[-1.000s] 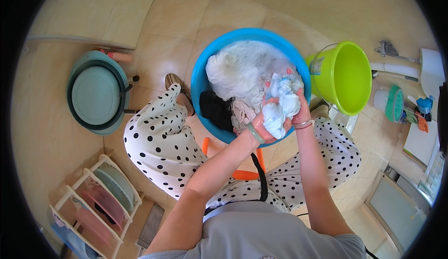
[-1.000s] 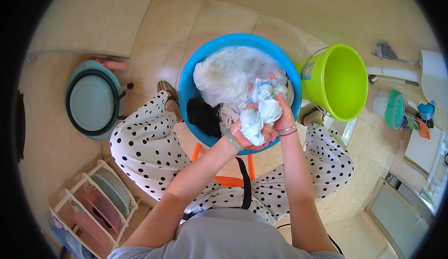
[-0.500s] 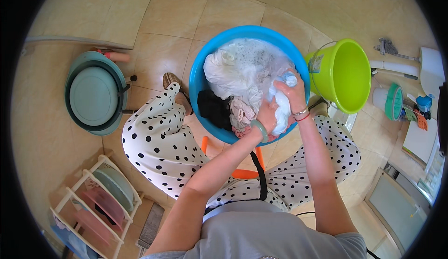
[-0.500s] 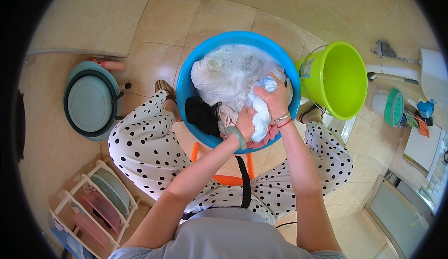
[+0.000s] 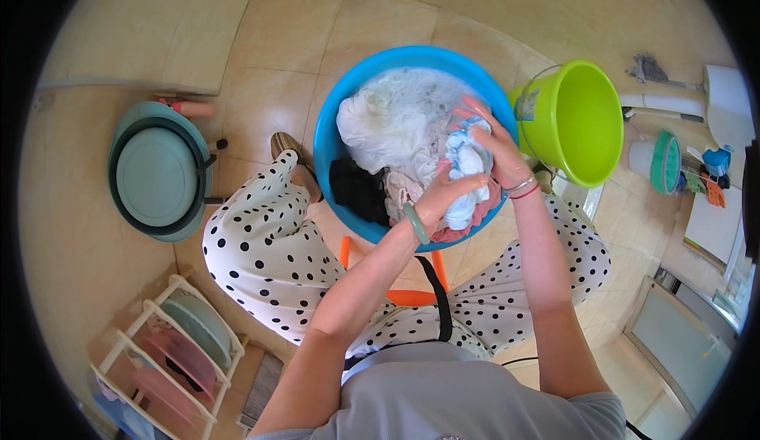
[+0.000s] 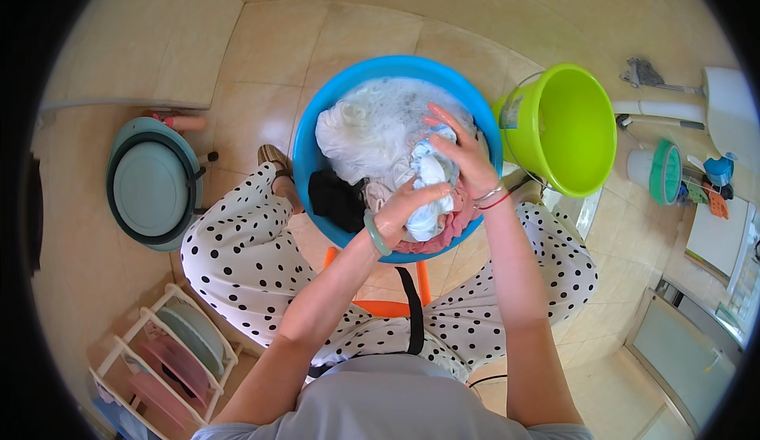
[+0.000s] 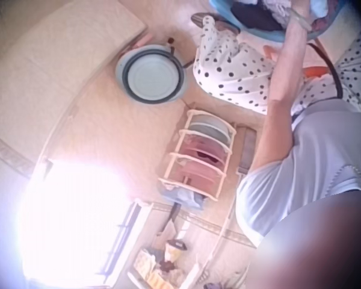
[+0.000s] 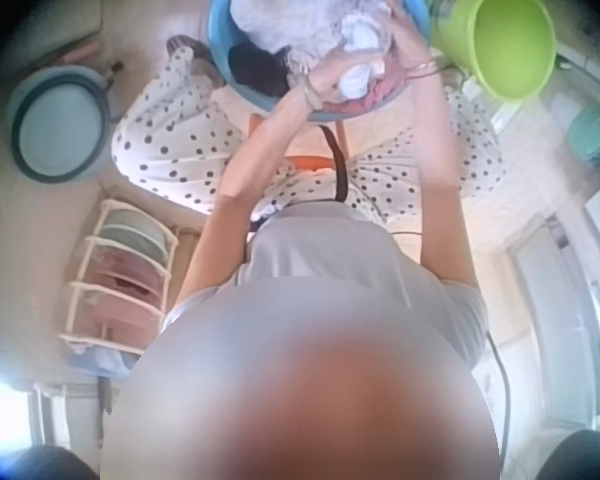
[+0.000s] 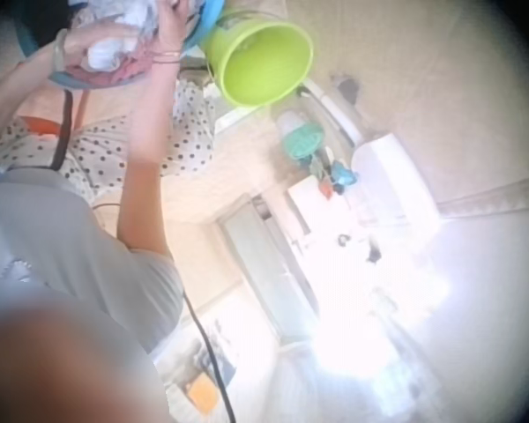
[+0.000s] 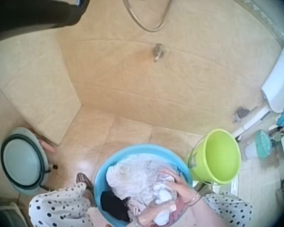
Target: The person sits on a small stool and hand washes a pile of clothes in a blue basin filled with soapy water. They repeatedly submerge, agitate, and wring out various garments, including white, pink, and dark-colored items, before transferring some to a green bucket.
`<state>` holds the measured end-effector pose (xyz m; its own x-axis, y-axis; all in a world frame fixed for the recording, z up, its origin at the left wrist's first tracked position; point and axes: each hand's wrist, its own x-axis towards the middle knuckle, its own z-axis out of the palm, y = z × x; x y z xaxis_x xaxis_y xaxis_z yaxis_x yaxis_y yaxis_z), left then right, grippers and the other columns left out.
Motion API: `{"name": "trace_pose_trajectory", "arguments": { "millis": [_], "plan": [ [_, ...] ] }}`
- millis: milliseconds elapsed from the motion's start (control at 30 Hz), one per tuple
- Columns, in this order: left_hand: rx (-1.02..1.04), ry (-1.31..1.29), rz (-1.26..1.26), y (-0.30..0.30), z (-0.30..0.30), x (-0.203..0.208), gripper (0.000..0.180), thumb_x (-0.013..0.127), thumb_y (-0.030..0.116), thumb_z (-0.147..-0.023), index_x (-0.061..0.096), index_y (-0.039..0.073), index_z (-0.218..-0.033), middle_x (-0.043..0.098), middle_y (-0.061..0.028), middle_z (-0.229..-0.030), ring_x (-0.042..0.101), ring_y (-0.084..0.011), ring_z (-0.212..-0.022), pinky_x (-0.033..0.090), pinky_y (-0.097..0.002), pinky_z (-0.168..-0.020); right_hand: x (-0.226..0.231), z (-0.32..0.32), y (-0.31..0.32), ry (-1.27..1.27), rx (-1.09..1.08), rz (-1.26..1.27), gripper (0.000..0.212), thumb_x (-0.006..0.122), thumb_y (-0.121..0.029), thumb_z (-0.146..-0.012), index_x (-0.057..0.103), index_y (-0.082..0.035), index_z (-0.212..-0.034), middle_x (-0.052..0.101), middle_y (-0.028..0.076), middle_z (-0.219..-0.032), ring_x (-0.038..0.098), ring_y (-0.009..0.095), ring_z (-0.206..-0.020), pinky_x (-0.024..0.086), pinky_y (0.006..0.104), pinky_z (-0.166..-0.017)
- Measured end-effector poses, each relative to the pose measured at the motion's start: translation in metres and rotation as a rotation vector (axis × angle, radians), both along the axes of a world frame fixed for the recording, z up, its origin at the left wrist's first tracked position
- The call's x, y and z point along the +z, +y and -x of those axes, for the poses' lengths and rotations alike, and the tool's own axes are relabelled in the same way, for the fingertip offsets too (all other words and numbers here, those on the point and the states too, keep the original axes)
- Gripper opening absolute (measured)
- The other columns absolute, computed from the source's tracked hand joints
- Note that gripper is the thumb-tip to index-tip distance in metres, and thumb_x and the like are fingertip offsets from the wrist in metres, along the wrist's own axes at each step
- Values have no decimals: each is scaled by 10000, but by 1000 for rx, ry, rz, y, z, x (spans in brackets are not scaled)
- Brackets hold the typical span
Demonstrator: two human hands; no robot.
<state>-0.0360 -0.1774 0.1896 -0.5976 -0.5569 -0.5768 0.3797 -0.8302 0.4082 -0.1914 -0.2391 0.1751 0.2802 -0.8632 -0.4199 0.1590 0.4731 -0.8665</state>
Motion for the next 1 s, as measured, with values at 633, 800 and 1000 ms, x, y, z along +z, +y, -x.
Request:
{"name": "trace_pose_trajectory", "arguments": {
  "millis": [633, 800, 1000],
  "plan": [
    [-4, 529, -305, -12, -7, 58, 510, 543, 455, -903, 507, -16, -1095, 527, -123, -882, 461, -126, -591, 339, -229, -425, 65, -4, 1, -569, -78, -267, 402, 578, -174, -862, 498, -10, -1220, 610, 102, -927, 612, 236, -872, 511, 343, -757],
    [-190, 175, -27, -27, -14, 88, 433, 621, 430, -857, 546, 41, -1030, 549, -50, -731, 465, -124, -503, 356, -251, -427, 81, -3, -15, -339, 106, -230, 360, 567, -204, -887, 535, -3, -1184, 586, 58, -900, 578, 167, -808, 490, 293, -708],
    [-250, -266, 190, -30, -7, 83, 393, 667, 383, -825, 567, 54, -1015, 574, -46, -789, 549, -130, -583, 431, -261, -489, 77, -10, -19, -180, 173, -150, 292, 593, -253, -895, 651, -18, -1057, 614, 21, -837, 568, 83, -770, 471, 233, -689]
  ]
}}
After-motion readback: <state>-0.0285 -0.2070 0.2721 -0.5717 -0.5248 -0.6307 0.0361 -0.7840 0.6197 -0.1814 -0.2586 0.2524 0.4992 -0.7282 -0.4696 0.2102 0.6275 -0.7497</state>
